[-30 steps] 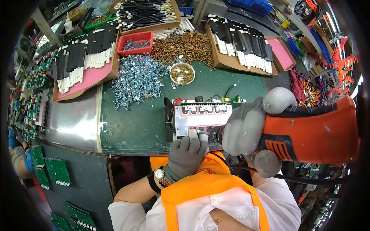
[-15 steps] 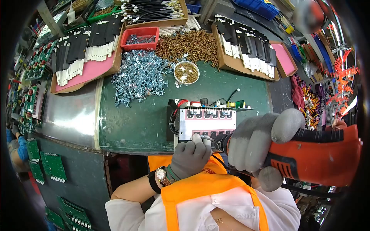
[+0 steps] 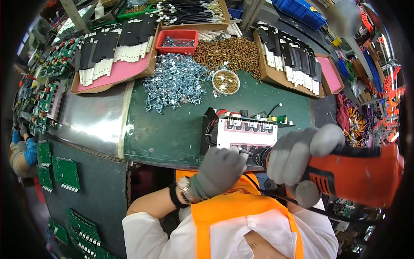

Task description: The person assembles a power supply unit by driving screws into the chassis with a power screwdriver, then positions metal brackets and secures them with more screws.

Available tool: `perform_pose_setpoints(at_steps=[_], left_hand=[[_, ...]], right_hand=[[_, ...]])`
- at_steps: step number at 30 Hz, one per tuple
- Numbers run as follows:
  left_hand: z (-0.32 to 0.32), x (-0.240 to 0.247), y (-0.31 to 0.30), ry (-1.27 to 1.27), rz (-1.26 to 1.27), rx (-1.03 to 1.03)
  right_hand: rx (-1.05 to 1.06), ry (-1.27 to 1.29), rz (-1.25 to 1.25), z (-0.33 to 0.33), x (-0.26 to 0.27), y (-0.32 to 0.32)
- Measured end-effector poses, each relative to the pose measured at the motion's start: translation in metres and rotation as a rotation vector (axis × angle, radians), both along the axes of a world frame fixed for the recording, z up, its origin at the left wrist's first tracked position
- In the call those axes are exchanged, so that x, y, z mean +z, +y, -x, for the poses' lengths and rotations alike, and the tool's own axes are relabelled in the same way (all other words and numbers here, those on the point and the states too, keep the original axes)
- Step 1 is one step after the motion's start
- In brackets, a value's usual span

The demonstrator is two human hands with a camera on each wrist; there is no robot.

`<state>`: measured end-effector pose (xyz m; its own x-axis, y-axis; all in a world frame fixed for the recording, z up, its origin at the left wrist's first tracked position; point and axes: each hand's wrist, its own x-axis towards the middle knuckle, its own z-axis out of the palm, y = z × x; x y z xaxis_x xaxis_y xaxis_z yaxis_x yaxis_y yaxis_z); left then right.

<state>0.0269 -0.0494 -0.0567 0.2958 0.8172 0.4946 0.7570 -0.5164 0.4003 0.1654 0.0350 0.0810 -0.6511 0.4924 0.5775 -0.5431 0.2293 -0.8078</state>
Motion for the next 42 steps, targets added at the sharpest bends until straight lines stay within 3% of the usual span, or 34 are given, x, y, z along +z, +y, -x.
perform_pose_setpoints(at_steps=[1,4,5,7,9,14,16,19,20,21,22,24,26,29,31,35,38,40,42], left_hand=[[0.018,0.003,0.006,-0.162,0.065,-0.110],[0.074,0.003,0.031,-0.072,0.061,0.155],[0.093,0.013,0.040,-0.036,0.041,0.259],[0.126,-0.029,0.064,0.160,0.127,0.412],[0.139,-0.044,0.073,0.256,0.179,0.416],[0.132,-0.040,0.077,0.389,0.220,0.396],[0.124,-0.031,0.070,0.051,0.194,0.499],[0.086,0.039,0.047,-0.968,0.497,0.172],[0.077,0.053,0.041,-0.966,0.502,0.173],[0.071,0.065,0.036,-1.014,0.678,0.036],[0.064,0.070,0.033,-1.055,0.851,-0.105],[0.049,0.064,0.028,-1.172,0.954,-0.145],[0.042,0.063,0.027,-1.288,1.066,-0.194],[0.038,0.062,0.027,-1.293,1.235,-0.187],[0.034,0.068,0.026,-1.304,1.257,-0.160],[0.030,0.070,0.027,-1.320,1.266,-0.131],[0.029,0.075,0.028,-1.312,1.284,-0.131],[0.027,0.073,0.028,-1.312,1.274,-0.140],[0.022,0.069,0.028,-1.310,1.265,-0.151]], right_hand=[[-0.085,0.002,0.036,-0.002,-0.004,-0.004],[-0.133,0.034,0.101,0.001,-0.004,-0.004],[-0.014,0.060,0.026,-0.003,-0.012,0.010],[-0.090,0.050,0.060,-0.001,-0.012,0.002],[-0.176,0.039,0.082,-0.002,-0.007,-0.003],[-0.077,0.184,-0.020,-0.019,0.011,0.003],[-0.030,0.233,-0.052,-0.025,0.018,0.007],[0.056,0.316,-0.086,-0.028,0.025,0.010],[0.092,0.346,-0.095,-0.028,0.027,0.009],[-0.067,0.435,-0.014,-0.023,0.029,-0.006],[-0.065,0.439,-0.014,-0.025,0.030,-0.007],[-0.096,0.453,-0.116,-0.030,0.032,-0.008],[-0.183,0.506,-0.061,-0.028,0.032,-0.013],[-0.050,0.423,-0.153,-0.046,0.030,-0.003],[0.037,0.223,-0.144,-0.061,0.029,0.002],[0.018,0.300,-0.070,-0.061,0.027,-0.003],[0.132,0.339,-0.134,-0.059,0.028,0.007],[0.075,0.331,-0.244,-0.052,0.033,0.005],[0.029,0.392,-0.193,-0.044,0.026,0.000]])
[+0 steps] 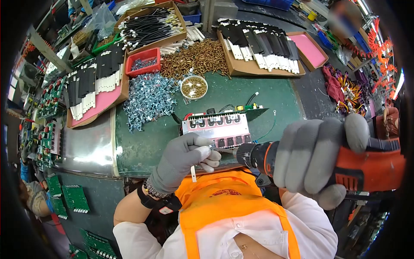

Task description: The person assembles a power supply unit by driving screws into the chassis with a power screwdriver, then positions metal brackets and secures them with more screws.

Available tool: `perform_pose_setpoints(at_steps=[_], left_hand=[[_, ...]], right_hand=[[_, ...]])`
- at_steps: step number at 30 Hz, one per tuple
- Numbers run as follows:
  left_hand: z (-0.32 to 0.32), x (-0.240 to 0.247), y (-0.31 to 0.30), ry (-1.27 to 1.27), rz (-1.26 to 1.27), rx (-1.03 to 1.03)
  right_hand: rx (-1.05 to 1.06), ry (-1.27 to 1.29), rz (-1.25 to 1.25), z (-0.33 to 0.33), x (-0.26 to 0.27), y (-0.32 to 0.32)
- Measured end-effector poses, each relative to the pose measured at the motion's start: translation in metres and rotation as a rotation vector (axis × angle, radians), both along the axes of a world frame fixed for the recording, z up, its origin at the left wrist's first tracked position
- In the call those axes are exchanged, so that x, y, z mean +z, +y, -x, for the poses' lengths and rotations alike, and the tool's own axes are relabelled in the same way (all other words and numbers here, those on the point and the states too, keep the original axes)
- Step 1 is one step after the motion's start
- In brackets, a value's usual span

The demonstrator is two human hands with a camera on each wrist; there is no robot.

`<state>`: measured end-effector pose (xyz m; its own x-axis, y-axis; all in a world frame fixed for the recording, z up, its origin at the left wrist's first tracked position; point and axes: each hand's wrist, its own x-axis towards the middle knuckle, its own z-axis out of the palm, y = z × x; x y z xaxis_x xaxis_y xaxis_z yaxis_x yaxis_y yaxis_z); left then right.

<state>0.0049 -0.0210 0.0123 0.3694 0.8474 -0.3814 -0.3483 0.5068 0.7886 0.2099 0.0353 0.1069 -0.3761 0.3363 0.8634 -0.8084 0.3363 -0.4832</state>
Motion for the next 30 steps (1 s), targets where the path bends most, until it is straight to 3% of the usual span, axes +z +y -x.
perform_pose_setpoints(at_steps=[2,6,8,11,13,15,16,18,19,21,25,30], left_hand=[[-0.010,-0.008,-0.003,0.146,-0.116,0.060],[-0.024,-0.017,-0.001,0.150,-0.121,0.024],[-0.028,-0.003,0.005,0.410,-0.158,-0.262],[-0.040,-0.007,0.008,0.602,-0.264,-0.311],[-0.044,-0.017,0.008,0.692,-0.313,-0.334],[-0.045,-0.034,-0.003,0.873,-0.629,-0.160],[-0.044,-0.039,-0.008,0.873,-0.627,-0.162],[-0.043,-0.045,-0.016,1.191,-1.076,-0.067],[-0.047,-0.045,-0.018,1.192,-1.075,-0.067],[-0.060,-0.043,-0.024,1.428,-1.269,0.125],[-0.072,-0.064,-0.029,1.617,-1.286,0.091],[-0.084,-0.082,-0.029,1.635,-1.348,0.225]], right_hand=[[-0.056,0.062,0.082,0.002,-0.008,0.001],[-0.156,0.000,0.164,-0.011,-0.020,0.005],[-0.236,-0.061,0.221,-0.014,-0.023,0.001],[-0.417,-0.115,0.434,-0.010,-0.022,-0.008],[-0.326,-0.114,0.413,-0.022,-0.035,0.004],[-0.223,-0.136,0.437,-0.025,-0.038,0.004],[-0.223,-0.135,0.439,-0.021,-0.036,0.002],[-0.368,-0.137,0.435,-0.013,-0.035,0.000],[-0.367,-0.137,0.435,-0.014,-0.037,0.002],[-0.263,-0.161,0.319,-0.018,-0.042,0.009],[-0.255,-0.235,0.315,-0.014,-0.035,0.004],[0.020,-0.097,0.225,0.011,-0.023,0.018]])
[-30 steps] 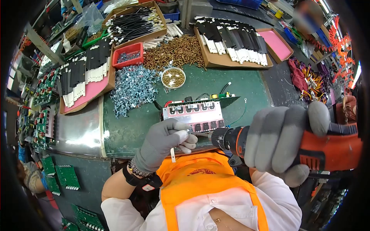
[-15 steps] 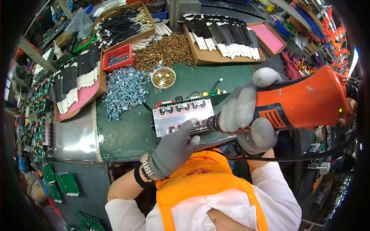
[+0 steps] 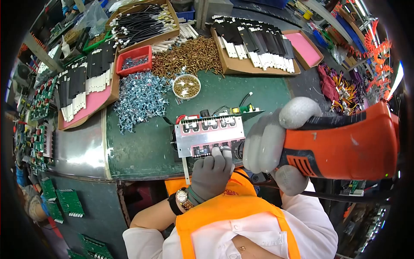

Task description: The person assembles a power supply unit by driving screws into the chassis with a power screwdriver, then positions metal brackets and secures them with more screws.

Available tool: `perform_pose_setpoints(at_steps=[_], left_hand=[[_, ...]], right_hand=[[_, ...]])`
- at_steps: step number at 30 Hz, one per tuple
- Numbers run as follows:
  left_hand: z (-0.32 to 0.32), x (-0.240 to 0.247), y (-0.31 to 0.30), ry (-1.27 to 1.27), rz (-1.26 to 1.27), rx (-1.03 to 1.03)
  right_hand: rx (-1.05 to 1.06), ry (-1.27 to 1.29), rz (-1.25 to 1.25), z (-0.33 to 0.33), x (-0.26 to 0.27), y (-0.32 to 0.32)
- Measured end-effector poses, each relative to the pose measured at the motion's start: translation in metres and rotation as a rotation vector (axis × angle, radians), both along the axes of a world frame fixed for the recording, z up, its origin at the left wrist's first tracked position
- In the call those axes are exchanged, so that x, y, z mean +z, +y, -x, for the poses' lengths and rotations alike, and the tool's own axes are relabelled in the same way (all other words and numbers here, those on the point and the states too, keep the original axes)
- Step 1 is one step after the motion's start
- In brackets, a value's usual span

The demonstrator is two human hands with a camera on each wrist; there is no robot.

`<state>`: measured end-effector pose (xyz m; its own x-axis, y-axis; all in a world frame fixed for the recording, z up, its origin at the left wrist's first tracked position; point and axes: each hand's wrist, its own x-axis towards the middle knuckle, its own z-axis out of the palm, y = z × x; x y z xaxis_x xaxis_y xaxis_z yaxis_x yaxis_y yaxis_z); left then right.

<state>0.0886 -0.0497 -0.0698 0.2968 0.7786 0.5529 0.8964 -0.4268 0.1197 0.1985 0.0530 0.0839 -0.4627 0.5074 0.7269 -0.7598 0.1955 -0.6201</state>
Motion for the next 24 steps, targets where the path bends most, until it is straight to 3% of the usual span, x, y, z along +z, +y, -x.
perform_pose_setpoints(at_steps=[2,3,4,6,15,20,23,24], left_hand=[[0.002,-0.002,0.000,-0.002,-0.002,-0.020],[0.003,-0.003,0.000,0.000,-0.001,-0.045],[0.003,-0.004,-0.001,-0.005,0.003,-0.042],[0.004,-0.005,-0.001,-0.009,0.018,-0.074],[0.003,-0.006,0.000,-0.011,0.023,-0.065],[0.002,-0.004,0.003,0.003,-0.058,-0.022],[0.018,0.012,0.006,-0.085,0.018,-0.092],[0.035,0.024,0.009,-0.282,0.164,-0.233]], right_hand=[[0.072,-0.114,0.059,-0.005,0.003,-0.001],[-0.003,0.094,0.153,0.007,-0.005,-0.013],[0.000,0.089,0.157,0.005,-0.005,-0.018],[-0.088,-0.152,0.140,-0.005,0.000,-0.021],[-0.100,-0.390,-0.087,-0.018,0.005,-0.016],[-0.107,-0.239,0.045,-0.007,-0.008,-0.028],[-0.212,-0.247,-0.006,-0.002,-0.006,-0.025],[-0.201,-0.241,-0.014,0.000,-0.007,-0.027]])
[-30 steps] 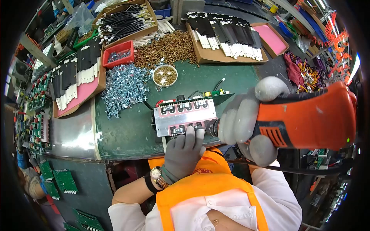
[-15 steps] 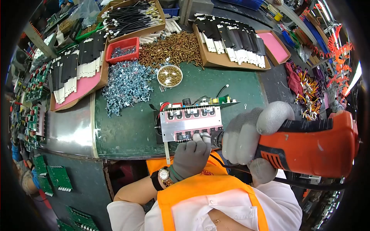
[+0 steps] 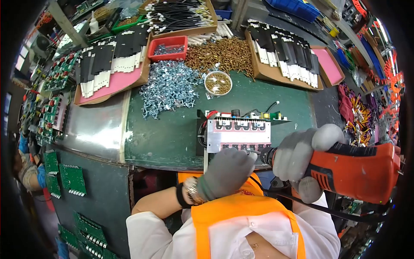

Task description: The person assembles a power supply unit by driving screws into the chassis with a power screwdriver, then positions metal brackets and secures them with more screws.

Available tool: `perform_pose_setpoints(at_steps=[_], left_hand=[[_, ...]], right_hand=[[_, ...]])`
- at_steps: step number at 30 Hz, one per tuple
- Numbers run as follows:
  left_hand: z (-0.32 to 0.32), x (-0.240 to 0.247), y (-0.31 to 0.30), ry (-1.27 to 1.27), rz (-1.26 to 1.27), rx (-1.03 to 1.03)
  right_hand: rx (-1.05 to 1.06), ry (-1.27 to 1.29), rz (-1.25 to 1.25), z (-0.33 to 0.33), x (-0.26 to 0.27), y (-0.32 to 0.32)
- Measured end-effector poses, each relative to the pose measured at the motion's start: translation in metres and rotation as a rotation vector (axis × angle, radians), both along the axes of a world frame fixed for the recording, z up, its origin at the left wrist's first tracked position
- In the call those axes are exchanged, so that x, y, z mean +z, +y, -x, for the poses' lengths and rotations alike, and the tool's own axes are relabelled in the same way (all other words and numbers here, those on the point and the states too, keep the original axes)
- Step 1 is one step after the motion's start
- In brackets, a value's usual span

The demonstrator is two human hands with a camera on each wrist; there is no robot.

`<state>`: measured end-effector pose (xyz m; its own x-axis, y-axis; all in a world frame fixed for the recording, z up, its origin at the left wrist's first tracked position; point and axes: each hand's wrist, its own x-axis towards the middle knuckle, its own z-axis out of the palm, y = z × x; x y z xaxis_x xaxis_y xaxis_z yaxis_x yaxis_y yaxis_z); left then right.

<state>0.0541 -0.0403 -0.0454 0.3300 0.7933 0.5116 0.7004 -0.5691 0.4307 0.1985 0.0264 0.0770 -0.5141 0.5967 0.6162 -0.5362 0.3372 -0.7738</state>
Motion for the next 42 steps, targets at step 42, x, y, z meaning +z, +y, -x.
perform_pose_setpoints(at_steps=[42], left_hand=[[0.018,0.045,0.023,-1.291,1.326,-0.190]], right_hand=[[0.171,0.322,-0.192,-0.055,0.029,0.007]])
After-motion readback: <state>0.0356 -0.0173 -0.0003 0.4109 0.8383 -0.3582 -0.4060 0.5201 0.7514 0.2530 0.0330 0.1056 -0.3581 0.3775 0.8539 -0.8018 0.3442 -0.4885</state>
